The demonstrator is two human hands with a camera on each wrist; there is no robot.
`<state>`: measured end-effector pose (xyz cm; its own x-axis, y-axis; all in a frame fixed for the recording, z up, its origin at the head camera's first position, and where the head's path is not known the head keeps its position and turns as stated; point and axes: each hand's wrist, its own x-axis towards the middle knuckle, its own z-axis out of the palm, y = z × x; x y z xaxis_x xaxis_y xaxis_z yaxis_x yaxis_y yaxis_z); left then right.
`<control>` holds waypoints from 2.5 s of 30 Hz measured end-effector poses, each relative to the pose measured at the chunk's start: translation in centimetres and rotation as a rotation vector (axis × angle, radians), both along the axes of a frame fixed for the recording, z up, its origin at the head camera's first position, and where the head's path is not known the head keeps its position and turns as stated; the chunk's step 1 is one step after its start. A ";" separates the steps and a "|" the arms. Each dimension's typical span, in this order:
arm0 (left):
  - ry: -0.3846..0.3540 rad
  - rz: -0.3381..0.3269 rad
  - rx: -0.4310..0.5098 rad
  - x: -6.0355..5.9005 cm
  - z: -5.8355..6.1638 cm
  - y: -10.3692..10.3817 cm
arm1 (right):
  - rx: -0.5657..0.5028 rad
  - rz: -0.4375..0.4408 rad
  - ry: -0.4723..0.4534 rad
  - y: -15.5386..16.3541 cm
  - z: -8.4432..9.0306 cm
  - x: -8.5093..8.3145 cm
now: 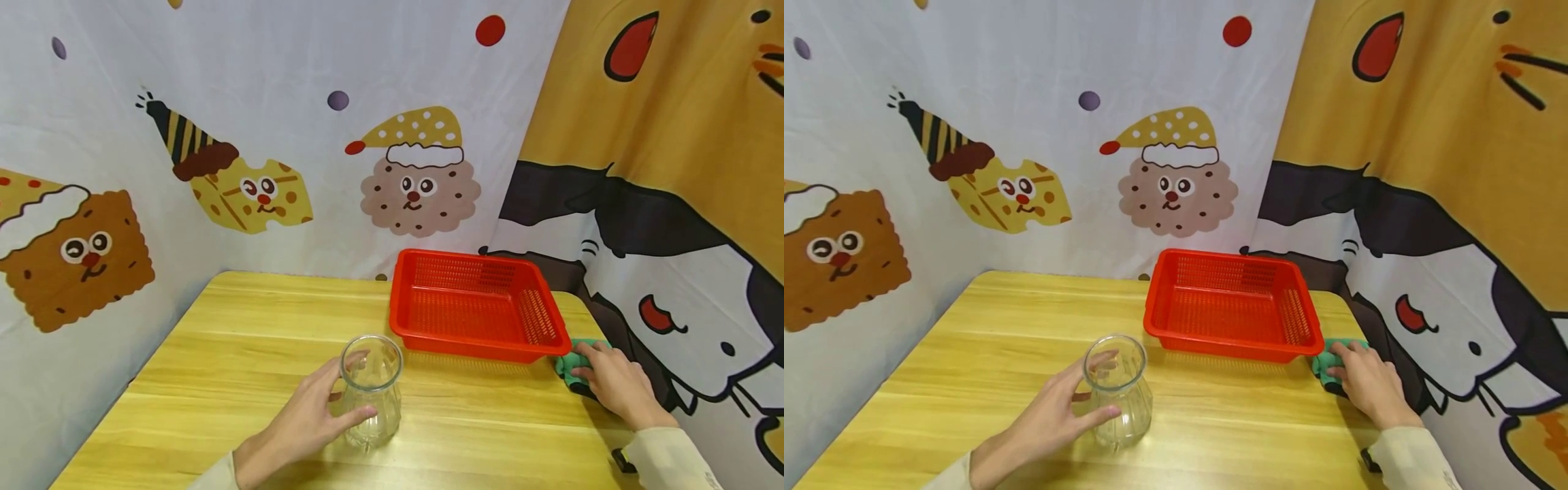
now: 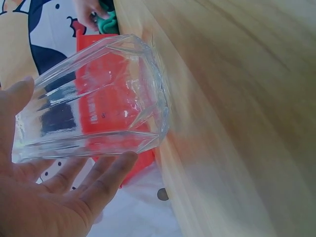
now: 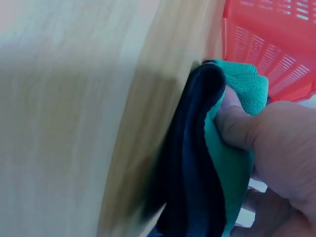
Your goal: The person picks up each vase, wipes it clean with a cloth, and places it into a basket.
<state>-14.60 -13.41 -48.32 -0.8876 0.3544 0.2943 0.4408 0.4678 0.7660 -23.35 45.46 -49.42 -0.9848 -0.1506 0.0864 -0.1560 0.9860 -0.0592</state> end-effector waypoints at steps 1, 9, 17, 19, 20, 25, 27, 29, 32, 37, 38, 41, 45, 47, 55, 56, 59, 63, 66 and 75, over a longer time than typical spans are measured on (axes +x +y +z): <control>-0.001 0.001 -0.002 0.0 0.0 0.0 | 0.006 0.003 0.006 0.0 0.1 0.2; 0.005 -0.005 -0.005 -0.1 0.1 0.2 | 0.056 0.049 0.078 -0.6 0.7 1.9; -0.011 -0.004 -0.010 -0.1 0.2 0.3 | 0.088 0.068 0.102 -1.7 1.3 3.3; -0.012 -0.008 -0.009 0.0 0.2 0.3 | 0.095 0.076 0.106 -2.0 1.5 3.7; -0.011 -0.008 -0.008 0.0 0.2 0.3 | 0.096 0.081 0.107 -2.1 1.6 3.9; -0.007 -0.009 -0.003 -0.1 0.2 0.4 | 0.097 0.102 0.105 -2.9 2.4 4.7; -0.005 -0.014 -0.002 -0.1 0.1 0.4 | 0.104 0.116 0.109 -3.4 2.6 5.1; -0.007 -0.017 -0.002 -0.1 0.1 0.4 | 0.115 0.142 0.120 -3.8 2.8 5.5; -0.007 -0.025 -0.001 -0.2 0.1 0.4 | 0.107 0.201 0.163 -4.3 2.9 5.8; -0.009 -0.015 -0.005 -0.4 0.3 0.5 | 0.043 0.296 0.266 -5.1 3.2 5.9; -0.010 -0.011 -0.008 -0.5 0.3 0.6 | 0.025 0.303 0.278 -5.2 3.3 5.9; -0.011 0.002 -0.018 -0.5 0.4 0.6 | -0.016 0.322 0.283 -5.9 3.4 5.8; -0.003 0.013 -0.029 -0.4 0.2 0.6 | -0.066 0.318 0.207 -7.0 3.9 6.1; 0.007 0.013 -0.029 -0.3 0.2 0.6 | -0.091 0.300 0.160 -7.7 4.2 6.3; 0.020 0.005 -0.016 -0.6 0.5 0.5 | -0.292 0.397 0.153 -10.9 4.9 6.0; 0.015 0.005 -0.015 -0.7 0.6 0.4 | -0.320 0.422 0.160 -11.3 4.8 5.9; 0.008 0.005 -0.015 -0.7 0.7 0.4 | -0.366 0.461 0.157 -12.5 4.6 5.7; -0.006 0.000 -0.006 -0.5 0.7 0.5 | -0.412 0.447 0.101 -13.8 4.3 5.6; -0.033 -0.010 0.006 -0.3 0.7 0.6 | -0.450 0.439 0.056 -14.5 4.3 5.8; -0.056 -0.016 -0.008 -0.5 1.3 0.9 | -0.566 0.506 0.007 -17.0 4.5 5.0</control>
<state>-15.10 -12.53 -47.00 -0.8970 0.3704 0.2414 0.4045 0.4672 0.7861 -18.32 28.48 -44.92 -0.8066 -0.5148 0.2904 -0.5833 0.6136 -0.5323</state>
